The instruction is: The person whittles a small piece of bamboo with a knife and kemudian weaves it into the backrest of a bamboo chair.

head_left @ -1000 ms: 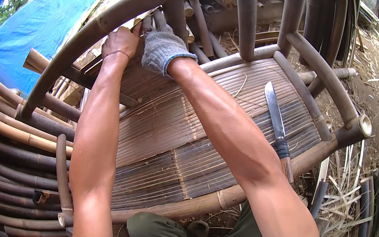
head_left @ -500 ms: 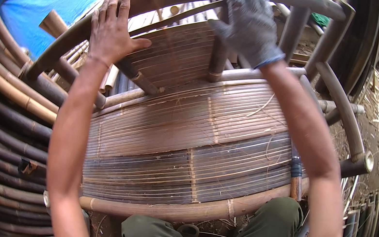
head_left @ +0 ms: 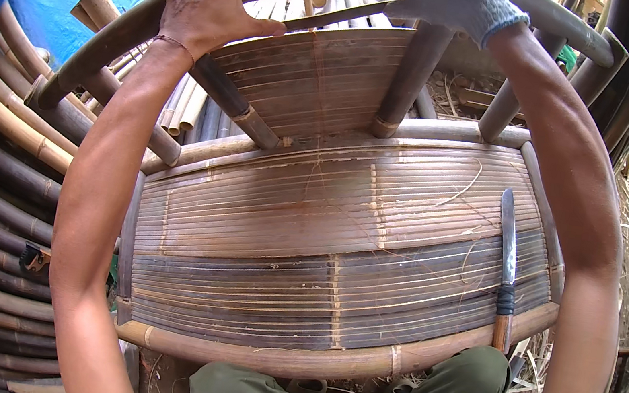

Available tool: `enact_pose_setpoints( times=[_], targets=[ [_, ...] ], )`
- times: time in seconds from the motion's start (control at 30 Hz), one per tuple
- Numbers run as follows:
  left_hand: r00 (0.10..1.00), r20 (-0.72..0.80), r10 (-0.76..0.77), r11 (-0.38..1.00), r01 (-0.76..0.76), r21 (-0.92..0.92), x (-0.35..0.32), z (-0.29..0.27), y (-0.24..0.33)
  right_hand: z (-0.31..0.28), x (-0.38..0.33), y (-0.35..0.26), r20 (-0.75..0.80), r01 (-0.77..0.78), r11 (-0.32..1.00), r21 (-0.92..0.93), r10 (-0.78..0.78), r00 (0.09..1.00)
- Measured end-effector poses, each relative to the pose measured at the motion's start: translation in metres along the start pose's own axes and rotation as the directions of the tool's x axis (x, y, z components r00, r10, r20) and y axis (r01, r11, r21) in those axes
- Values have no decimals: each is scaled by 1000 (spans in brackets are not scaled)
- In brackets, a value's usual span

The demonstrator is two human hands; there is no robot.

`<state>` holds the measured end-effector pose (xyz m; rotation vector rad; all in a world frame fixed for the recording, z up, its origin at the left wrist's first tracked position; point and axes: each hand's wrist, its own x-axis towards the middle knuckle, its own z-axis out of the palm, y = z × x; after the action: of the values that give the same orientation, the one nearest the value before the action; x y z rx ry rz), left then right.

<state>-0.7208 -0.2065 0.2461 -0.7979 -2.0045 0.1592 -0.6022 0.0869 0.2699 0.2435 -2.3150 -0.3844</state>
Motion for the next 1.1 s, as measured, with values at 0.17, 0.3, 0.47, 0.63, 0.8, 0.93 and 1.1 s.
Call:
enact_pose_setpoints(
  times=[0.17, 0.3, 0.47, 0.63, 0.8, 0.93, 1.1],
  targets=[
    [997, 70, -28, 999, 26, 30, 4, 0, 0, -3, -7, -16, 68, -120, 989, -81, 126, 990],
    [995, 103, -5, 998, -1, 58, 5, -4, 3, -43, -104, -32, -285, -66, 985, 159, 110, 952],
    [978, 206, 13, 1000, -12, -8, 4, -14, -16, -95, -349, -58, 511, -599, 792, -114, 564, 648],
    [958, 284, -43, 999, 38, 23, 10, -25, -1, -86, -451, -103, 629, -713, 610, -348, 715, 305],
    [960, 276, -46, 997, 61, -44, 5, -26, -1, -102, -428, -103, 610, -972, -10, 235, 780, 140],
    [962, 267, -51, 993, 78, -91, 2, -29, -9, -143, -330, -113, 484, -367, -399, 840, 857, 176],
    [963, 261, -67, 988, 100, -116, 1, -29, -9, -149, -200, -132, 162, -440, 1, 898, 929, 333]
  ],
)
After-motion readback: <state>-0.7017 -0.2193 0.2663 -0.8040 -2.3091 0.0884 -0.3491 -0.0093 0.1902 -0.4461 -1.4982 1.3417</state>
